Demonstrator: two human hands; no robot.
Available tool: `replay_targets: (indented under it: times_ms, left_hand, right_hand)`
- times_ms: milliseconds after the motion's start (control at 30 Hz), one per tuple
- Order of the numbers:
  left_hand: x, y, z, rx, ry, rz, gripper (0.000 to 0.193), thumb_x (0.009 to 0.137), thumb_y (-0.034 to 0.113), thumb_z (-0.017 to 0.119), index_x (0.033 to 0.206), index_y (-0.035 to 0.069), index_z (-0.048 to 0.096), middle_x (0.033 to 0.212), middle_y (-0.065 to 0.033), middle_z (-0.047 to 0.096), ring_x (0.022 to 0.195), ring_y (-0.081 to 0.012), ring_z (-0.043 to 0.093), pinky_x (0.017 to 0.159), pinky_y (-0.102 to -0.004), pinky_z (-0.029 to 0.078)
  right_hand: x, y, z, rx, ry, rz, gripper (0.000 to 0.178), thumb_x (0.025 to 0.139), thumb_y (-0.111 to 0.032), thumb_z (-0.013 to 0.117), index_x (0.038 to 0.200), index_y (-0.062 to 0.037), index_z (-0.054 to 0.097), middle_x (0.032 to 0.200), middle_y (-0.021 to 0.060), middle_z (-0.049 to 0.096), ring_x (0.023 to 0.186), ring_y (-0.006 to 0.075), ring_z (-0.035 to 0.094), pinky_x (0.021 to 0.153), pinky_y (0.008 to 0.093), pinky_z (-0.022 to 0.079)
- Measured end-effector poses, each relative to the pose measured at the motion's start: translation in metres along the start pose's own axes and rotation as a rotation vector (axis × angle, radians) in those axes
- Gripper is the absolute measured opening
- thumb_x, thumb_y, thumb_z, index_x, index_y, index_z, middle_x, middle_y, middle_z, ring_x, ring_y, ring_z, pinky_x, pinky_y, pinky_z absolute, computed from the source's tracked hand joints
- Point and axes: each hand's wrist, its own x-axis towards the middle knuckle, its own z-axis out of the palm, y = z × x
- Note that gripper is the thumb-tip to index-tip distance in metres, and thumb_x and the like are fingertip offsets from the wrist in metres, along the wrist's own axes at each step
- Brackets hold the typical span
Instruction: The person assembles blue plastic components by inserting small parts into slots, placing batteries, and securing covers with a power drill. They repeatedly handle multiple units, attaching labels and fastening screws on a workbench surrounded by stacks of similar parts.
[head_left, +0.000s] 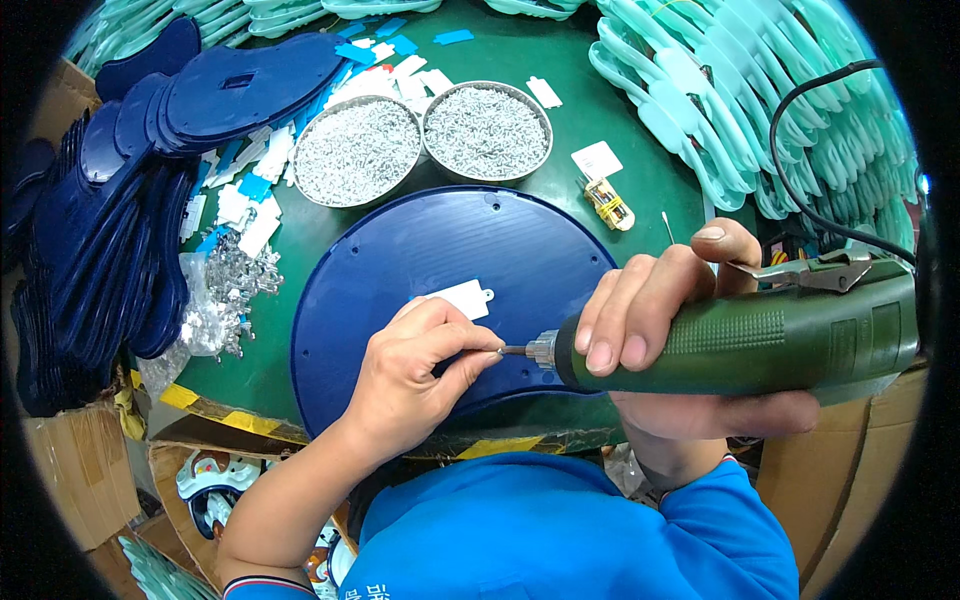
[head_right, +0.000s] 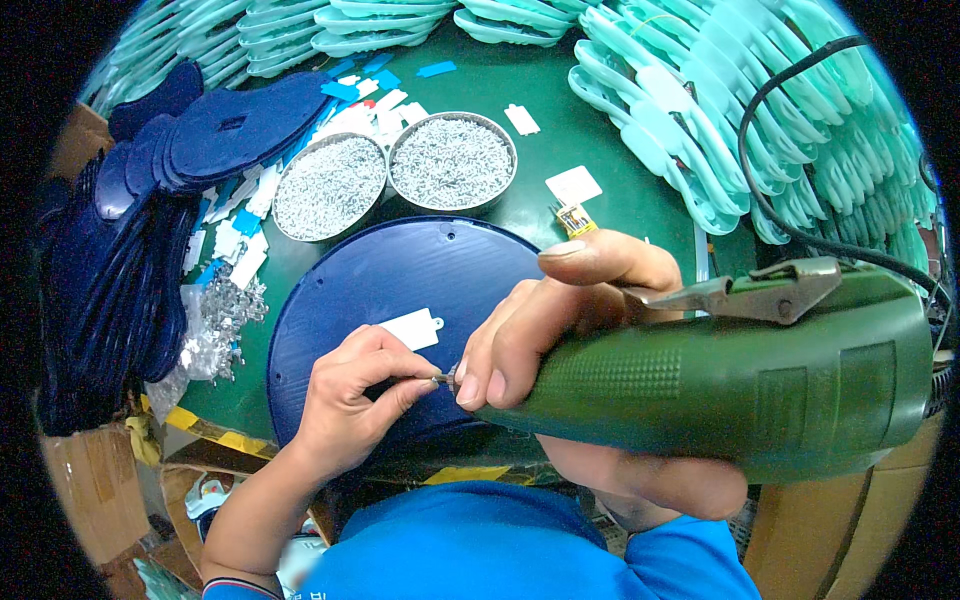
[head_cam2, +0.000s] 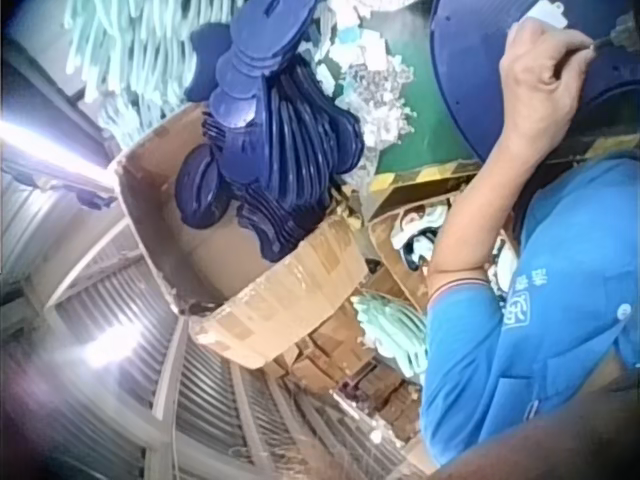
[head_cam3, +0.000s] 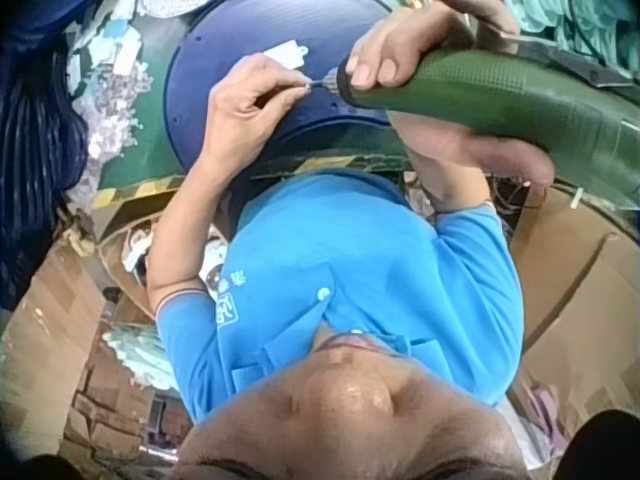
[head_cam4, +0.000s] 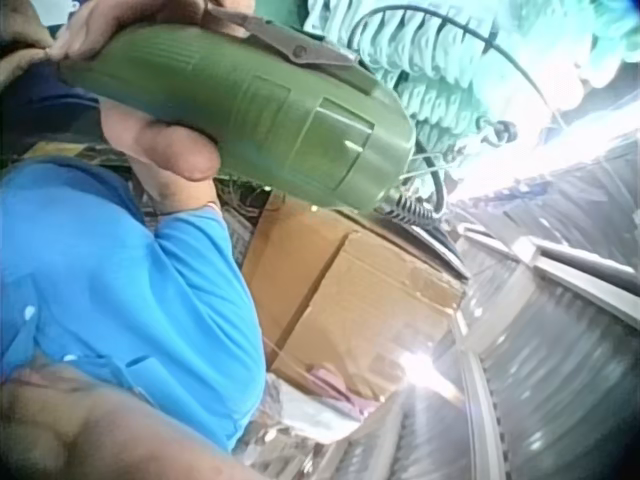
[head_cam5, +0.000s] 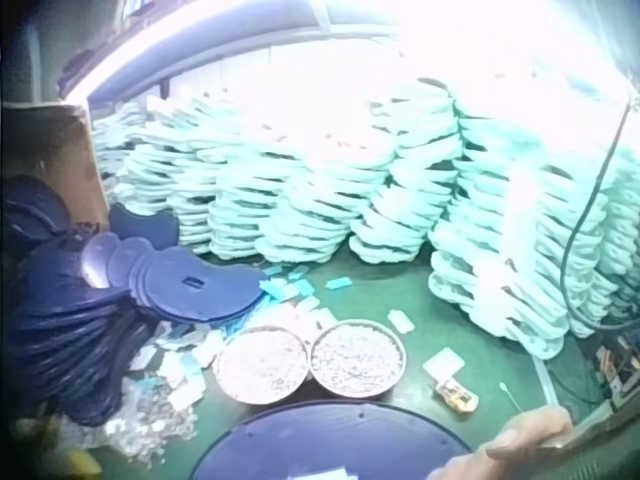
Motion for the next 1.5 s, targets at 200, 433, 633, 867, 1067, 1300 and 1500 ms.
replay_targets:
  times_ms: [200,433,633,867,1067,1300,1500]
  left_hand:
    - [-0.004,0.003,0.008,0.003,0.008,0.031,0.014,0.077,0.004,0.076,0.09,0.006,0.072,0.077,-0.0073,0.06,0.076,-0.0254,0.059,0.069,-0.0357,0.049]
    - [-0.008,-0.007,0.008,0.234,-0.067,0.319,0.017,0.071,0.009,0.08,0.083,0.007,0.067,0.074,-0.0045,0.056,0.071,-0.0206,0.057,0.059,-0.0317,0.048]
    - [-0.007,-0.016,0.014,0.271,-0.093,0.364,0.017,0.072,0.012,0.078,0.08,0.007,0.064,0.077,-0.0046,0.056,0.072,-0.0218,0.056,0.062,-0.0337,0.048]
    - [-0.01,-0.016,0.011,0.318,-0.117,0.356,0.015,0.074,0.014,0.075,0.082,0.007,0.064,0.077,-0.006,0.053,0.074,-0.0235,0.055,0.065,-0.0349,0.047]
    - [-0.015,-0.024,0.0,0.266,-0.092,0.357,0.013,0.076,0.014,0.074,0.083,0.007,0.065,0.077,-0.0061,0.053,0.076,-0.0246,0.056,0.065,-0.0363,0.048]
    - [-0.038,-0.027,-0.035,0.3,-0.117,0.327,0.014,0.078,0.013,0.075,0.087,0.007,0.067,0.079,-0.0059,0.056,0.074,-0.0241,0.056,0.064,-0.0348,0.048]
    - [-0.05,-0.026,-0.041,0.202,-0.107,0.293,0.013,0.078,0.012,0.076,0.086,0.007,0.067,0.078,-0.0056,0.056,0.074,-0.0239,0.056,0.064,-0.0354,0.048]
  right_hand:
    - [-0.005,-0.004,-0.005,0.059,-0.092,-0.024,0.103,0.074,-0.073,0.067,0.133,0.0062,0.038,0.076,0.0141,0.06,0.067,0.0247,0.063,0.064,0.0361,0.055]
    - [-0.014,-0.016,-0.012,-0.004,-0.139,0.176,0.09,0.076,-0.058,0.075,0.128,0.0058,0.04,0.078,0.0163,0.061,0.07,0.0253,0.064,0.067,0.0353,0.056]
    - [-0.016,-0.016,-0.014,-0.085,-0.193,0.246,0.086,0.074,-0.058,0.073,0.125,0.0046,0.043,0.077,0.0156,0.061,0.069,0.0246,0.064,0.065,0.0343,0.055]
    - [-0.014,0.01,-0.031,-0.029,-0.369,0.327,0.082,0.072,-0.058,0.071,0.121,0.0031,0.046,0.075,0.0148,0.061,0.067,0.0237,0.064,0.063,0.0331,0.055]
    - [-0.001,0.016,-0.004,0.069,-0.367,0.223,0.056,0.085,-0.035,0.068,0.122,0.0022,0.048,0.074,0.0179,0.062,0.065,0.023,0.065,0.06,0.0316,0.054]
    - [-0.006,0.021,0.032,0.0,-0.361,0.274,0.093,0.075,-0.073,0.063,0.129,0.0001,0.041,0.07,0.0113,0.06,0.063,0.0261,0.065,0.064,0.039,0.056]
    - [-0.007,0.055,0.04,0.345,-0.441,0.03,0.125,0.05,-0.074,0.083,0.124,0.0164,0.038,0.083,0.0175,0.065,0.072,0.0199,0.066,0.065,0.0223,0.053]
